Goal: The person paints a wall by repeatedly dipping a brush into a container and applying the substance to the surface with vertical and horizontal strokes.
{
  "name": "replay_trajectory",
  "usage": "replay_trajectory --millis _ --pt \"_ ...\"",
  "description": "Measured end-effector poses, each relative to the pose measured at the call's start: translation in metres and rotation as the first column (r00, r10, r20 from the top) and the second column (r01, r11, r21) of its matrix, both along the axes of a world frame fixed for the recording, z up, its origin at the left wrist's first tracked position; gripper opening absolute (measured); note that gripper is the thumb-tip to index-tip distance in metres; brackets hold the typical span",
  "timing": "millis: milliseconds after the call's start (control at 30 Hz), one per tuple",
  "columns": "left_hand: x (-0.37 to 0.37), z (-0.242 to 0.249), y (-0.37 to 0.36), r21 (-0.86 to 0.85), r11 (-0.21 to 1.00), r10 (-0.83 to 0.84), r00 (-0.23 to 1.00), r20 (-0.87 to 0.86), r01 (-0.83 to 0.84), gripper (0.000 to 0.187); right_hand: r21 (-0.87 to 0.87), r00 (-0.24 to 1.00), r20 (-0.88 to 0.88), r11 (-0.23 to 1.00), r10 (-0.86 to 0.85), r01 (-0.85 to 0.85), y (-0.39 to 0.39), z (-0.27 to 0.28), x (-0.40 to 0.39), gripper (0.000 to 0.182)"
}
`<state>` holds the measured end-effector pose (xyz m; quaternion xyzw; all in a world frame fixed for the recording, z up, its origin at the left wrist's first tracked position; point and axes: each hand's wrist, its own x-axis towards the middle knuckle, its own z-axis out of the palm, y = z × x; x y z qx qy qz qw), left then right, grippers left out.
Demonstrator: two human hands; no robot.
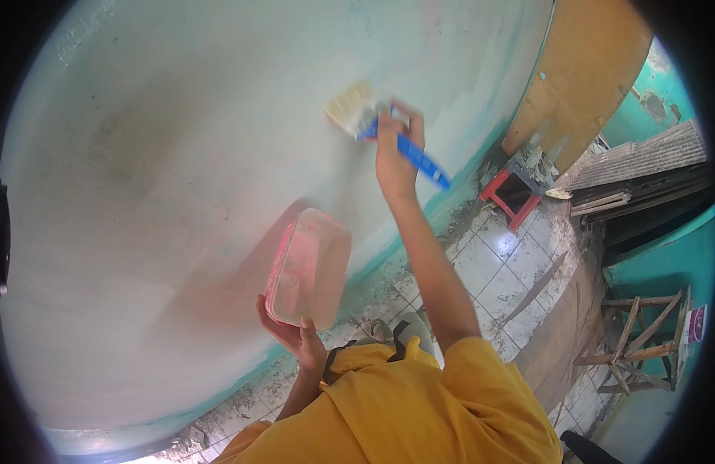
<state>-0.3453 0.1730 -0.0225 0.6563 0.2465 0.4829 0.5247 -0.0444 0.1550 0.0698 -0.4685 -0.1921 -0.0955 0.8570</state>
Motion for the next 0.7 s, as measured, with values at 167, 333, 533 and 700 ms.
replay_trajectory --millis 167,333,533,700 --pt "-0.006 -0.004 0.002 -0.032 0.999 -0.027 0.999 0.044 0.028 0.100 -0.238 0.948 -0.315 0.971 -0.047 -0.031 -0.002 -0.174 -0.030 0.030" --pt "-0.008 -0.003 0.001 -0.028 0.999 -0.028 0.999 0.047 0.030 0.099 -0.332 0.955 -0.290 0.942 -0.062 -0.040 -0.007 -0.144 -0.031 0.031" --pt "-0.006 0.000 -0.003 -0.034 0.999 -0.011 0.999 0.044 0.012 0.100 -0.209 1.000 -0.012 0.978 -0.005 0.003 0.000 0.035 -0.024 0.033" --pt "-0.010 -0.007 -0.001 -0.026 1.000 0.017 0.999 0.040 -0.016 0.099 0.002 0.997 -0.069 0.999 0.037 -0.037 0.007 -0.037 -0.025 0.035"
